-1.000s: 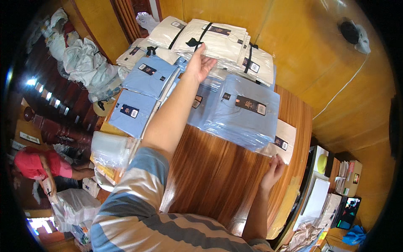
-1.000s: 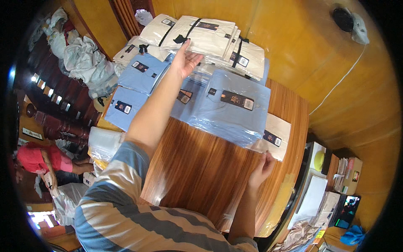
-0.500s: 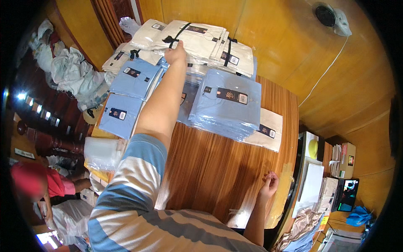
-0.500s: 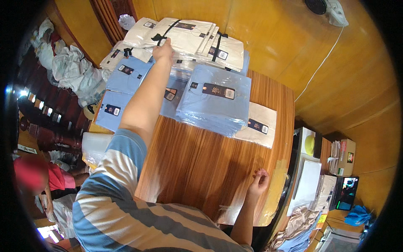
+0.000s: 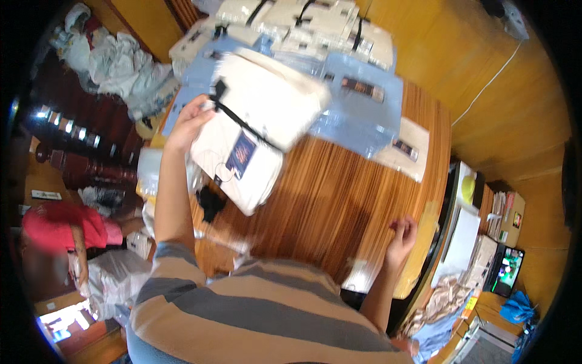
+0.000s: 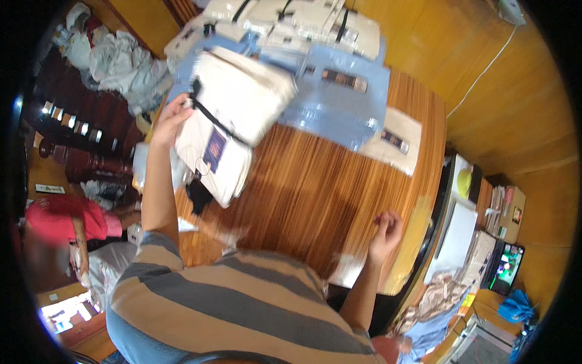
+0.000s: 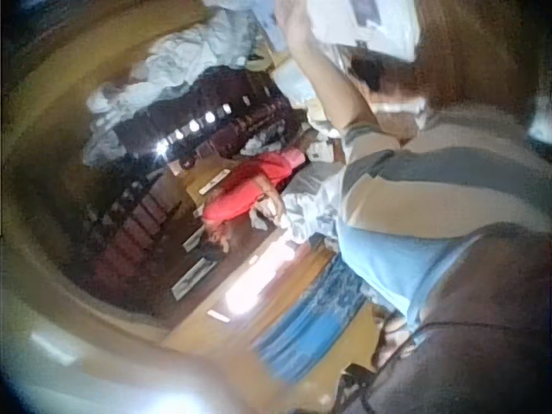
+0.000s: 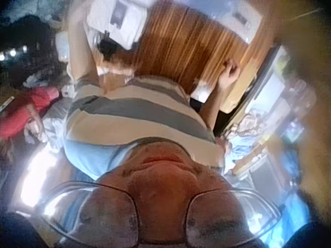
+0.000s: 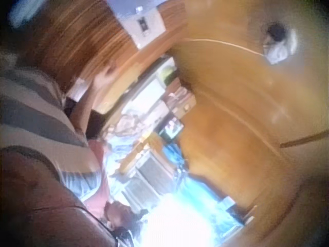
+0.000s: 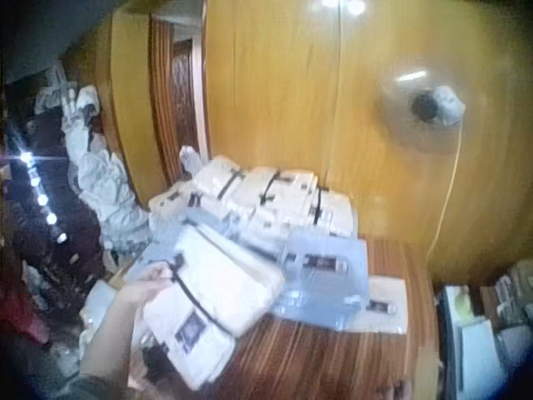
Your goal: The person organizes several packaged shirts on a table by checking their tags and stacking them into different piles based on color and style.
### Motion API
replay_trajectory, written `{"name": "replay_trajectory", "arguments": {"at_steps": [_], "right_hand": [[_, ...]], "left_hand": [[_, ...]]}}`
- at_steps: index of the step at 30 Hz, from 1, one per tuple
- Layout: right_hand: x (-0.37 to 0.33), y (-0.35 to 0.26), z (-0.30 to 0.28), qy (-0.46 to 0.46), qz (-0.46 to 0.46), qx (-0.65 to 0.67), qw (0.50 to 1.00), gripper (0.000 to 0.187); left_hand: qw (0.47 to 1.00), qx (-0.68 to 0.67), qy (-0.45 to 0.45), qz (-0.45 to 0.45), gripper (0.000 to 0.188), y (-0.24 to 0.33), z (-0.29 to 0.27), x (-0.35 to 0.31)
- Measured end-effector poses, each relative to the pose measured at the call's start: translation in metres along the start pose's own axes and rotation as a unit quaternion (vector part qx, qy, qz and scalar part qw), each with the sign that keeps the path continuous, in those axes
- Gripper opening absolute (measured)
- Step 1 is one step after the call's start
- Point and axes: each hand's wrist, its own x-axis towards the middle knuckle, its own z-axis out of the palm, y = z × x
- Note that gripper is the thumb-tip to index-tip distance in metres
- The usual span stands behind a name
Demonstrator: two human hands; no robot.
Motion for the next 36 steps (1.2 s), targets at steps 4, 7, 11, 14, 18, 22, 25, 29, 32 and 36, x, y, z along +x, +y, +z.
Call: {"name": "replay_trajectory", "arguments": {"at_steps": [4, 7, 11, 14, 18, 22, 25, 29, 32, 36], "right_hand": [[-0.031, -0.013, 0.044, -0.102, -0.001, -0.054, 0.993, 0.022], [-0.062, -0.047, 0.091, -0.259, -0.115, -0.191, 0.940, 0.029], [-0.089, -0.035, 0.124, -0.342, -0.214, -0.272, 0.874, 0.045], [-0.091, -0.009, 0.137, -0.282, -0.204, -0.304, 0.887, 0.053], [-0.112, -0.028, 0.131, -0.344, -0.126, -0.382, 0.849, 0.050], [-0.133, -0.032, 0.111, -0.402, -0.026, -0.368, 0.838, 0.045], [-0.134, -0.032, 0.109, -0.408, -0.046, -0.324, 0.852, 0.041], [-0.139, -0.019, 0.115, -0.392, -0.104, -0.311, 0.860, 0.034], [-0.143, -0.001, 0.123, -0.368, -0.147, -0.349, 0.849, 0.029], [-0.141, -0.002, 0.118, -0.403, -0.089, -0.322, 0.852, 0.025]], "left_hand": [[0.862, 0.497, -0.080, 0.057, 0.041, -0.063, 0.084, -0.048], [0.787, 0.615, -0.022, 0.028, 0.070, -0.124, 0.158, -0.135], [0.813, 0.570, 0.113, -0.039, 0.079, -0.159, 0.212, -0.208], [0.819, 0.565, 0.096, -0.022, 0.085, -0.175, 0.207, -0.204], [0.818, 0.572, -0.059, 0.031, 0.088, -0.165, 0.141, -0.162], [0.801, 0.574, -0.172, 0.005, 0.085, -0.121, 0.156, -0.156], [0.796, 0.579, -0.155, 0.086, 0.074, -0.116, 0.184, -0.167], [0.836, 0.491, -0.139, 0.204, 0.045, -0.140, 0.222, -0.170], [0.851, 0.467, -0.117, 0.210, 0.019, -0.156, 0.236, -0.175], [0.864, 0.449, -0.115, 0.199, 0.018, -0.161, 0.236, -0.175]]}}
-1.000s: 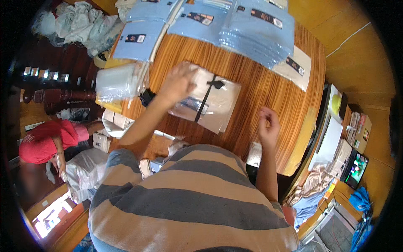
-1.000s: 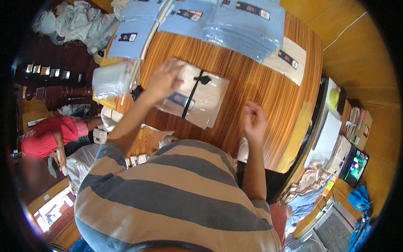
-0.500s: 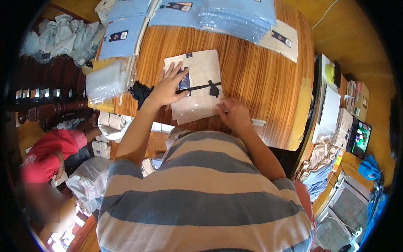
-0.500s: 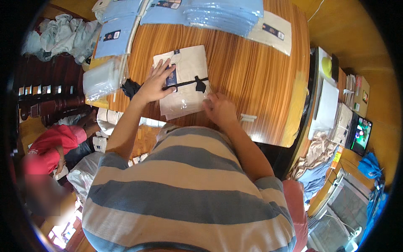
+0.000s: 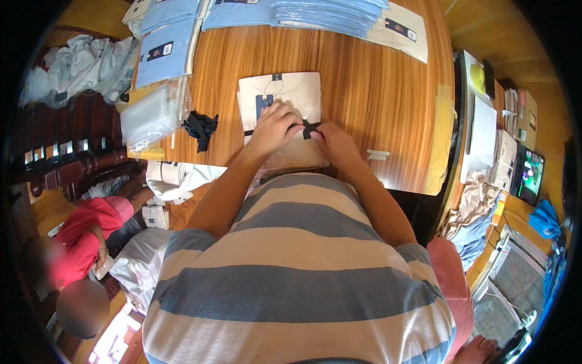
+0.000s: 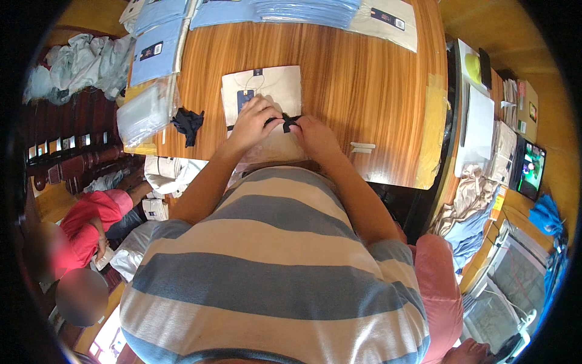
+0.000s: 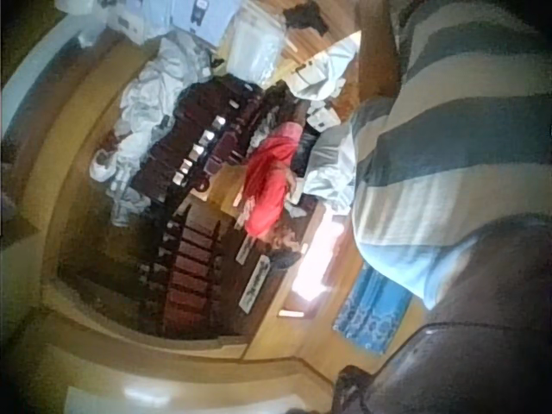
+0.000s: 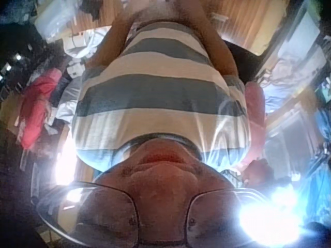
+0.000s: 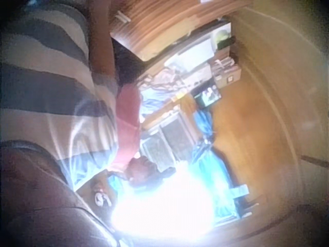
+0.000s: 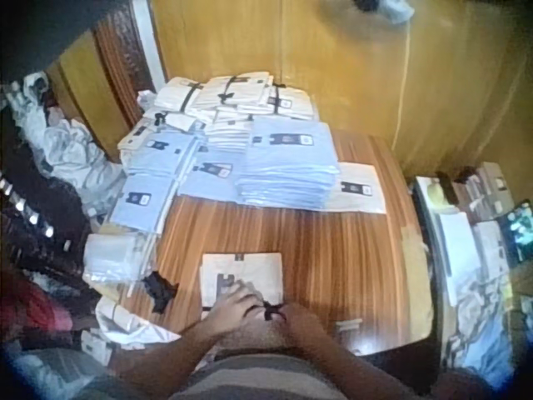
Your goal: The person organizes several packaged shirts on a table by checking their tags and stacking them into different piles based on color and style.
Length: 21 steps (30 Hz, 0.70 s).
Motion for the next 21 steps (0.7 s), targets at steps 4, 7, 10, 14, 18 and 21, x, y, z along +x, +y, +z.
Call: {"name": "replay_trajectory", "arguments": {"at_steps": [4, 7, 10, 14, 18, 21], "right_hand": [[-0.025, -0.014, -0.055, -0.167, -0.012, 0.041, 0.985, 0.021], [-0.041, -0.019, -0.107, -0.364, 0.021, 0.164, 0.917, 0.019], [-0.051, 0.024, -0.099, -0.165, 0.093, 0.402, 0.896, 0.018], [-0.027, 0.079, -0.050, 0.282, 0.290, 0.329, 0.853, 0.024], [-0.014, 0.034, -0.025, 0.251, 0.165, 0.239, 0.923, 0.044], [0.002, -0.003, -0.017, 0.107, 0.195, 0.206, 0.953, 0.052]], "left_hand": [[1.000, -0.013, 0.009, -0.021, 0.019, -0.009, 0.006, -0.002], [0.998, -0.019, 0.033, -0.048, 0.018, -0.014, 0.006, -0.001], [0.999, -0.040, 0.019, -0.032, 0.016, -0.011, -0.002, 0.004], [0.906, -0.322, 0.094, -0.257, 0.013, -0.007, -0.040, -0.006], [0.785, -0.393, 0.388, -0.279, 0.016, -0.037, -0.152, -0.031], [0.808, -0.365, 0.361, -0.290, 0.020, -0.044, -0.209, -0.067]]}}
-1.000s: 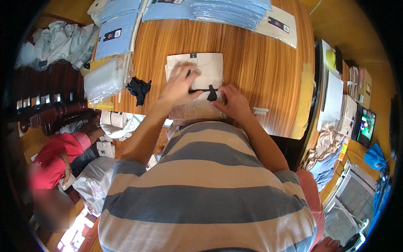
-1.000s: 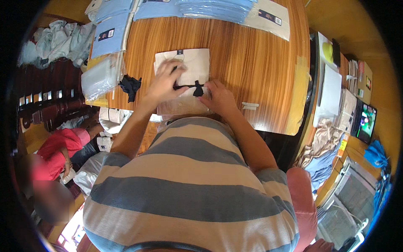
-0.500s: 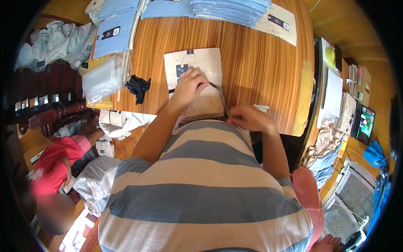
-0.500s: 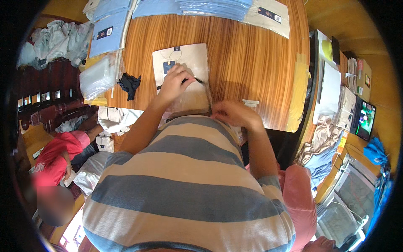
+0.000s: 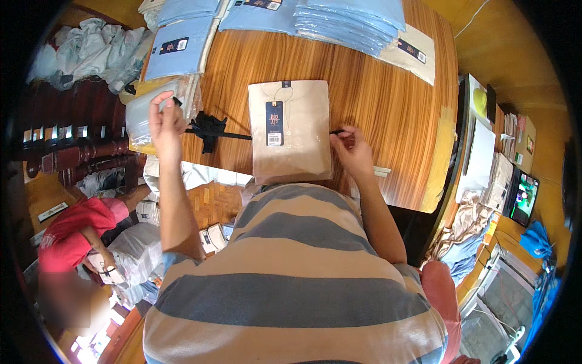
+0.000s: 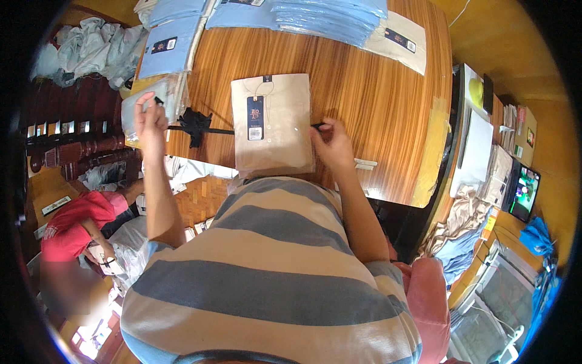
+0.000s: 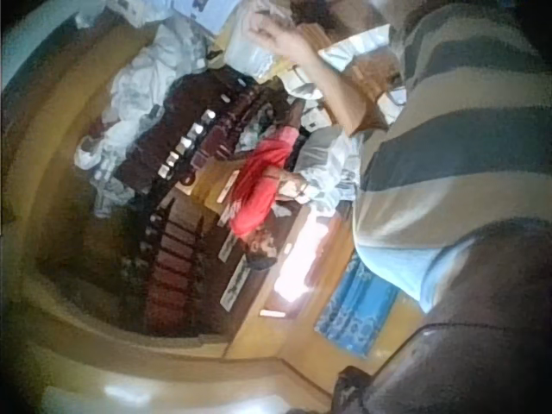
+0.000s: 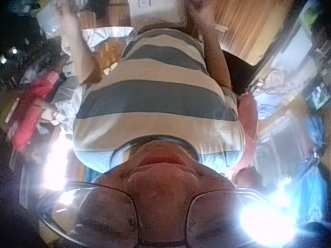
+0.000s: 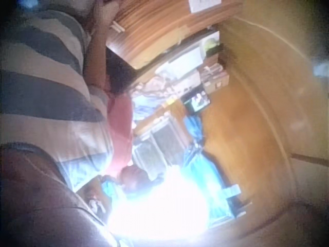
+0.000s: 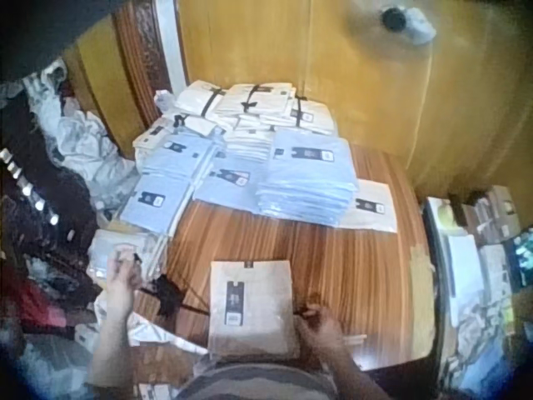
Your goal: The person organizes several packaged shirts on a table by checking their tags and stacking them into different piles based on color and style.
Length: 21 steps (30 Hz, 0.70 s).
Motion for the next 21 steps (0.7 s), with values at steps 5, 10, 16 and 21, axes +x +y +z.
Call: {"name": "replay_trajectory", "arguments": {"at_steps": [5, 10, 16, 21], "right_hand": [[0.010, -0.014, 0.018, -0.070, -0.019, -0.178, 0.981, 0.075], [0.019, -0.019, 0.023, -0.070, -0.009, -0.205, 0.976, 0.084], [0.036, 0.016, 0.020, -0.115, 0.046, -0.039, 0.991, 0.064], [0.031, 0.041, 0.017, -0.103, 0.070, 0.175, 0.977, 0.038]], "left_hand": [[0.960, 0.099, 0.018, 0.260, 0.025, 0.135, -0.010, 0.020], [0.942, 0.216, -0.107, 0.233, 0.030, 0.141, 0.015, 0.065], [0.734, 0.614, -0.088, 0.278, 0.035, 0.011, 0.022, 0.041], [0.951, 0.246, -0.132, -0.130, 0.026, -0.112, 0.067, -0.078]]}}
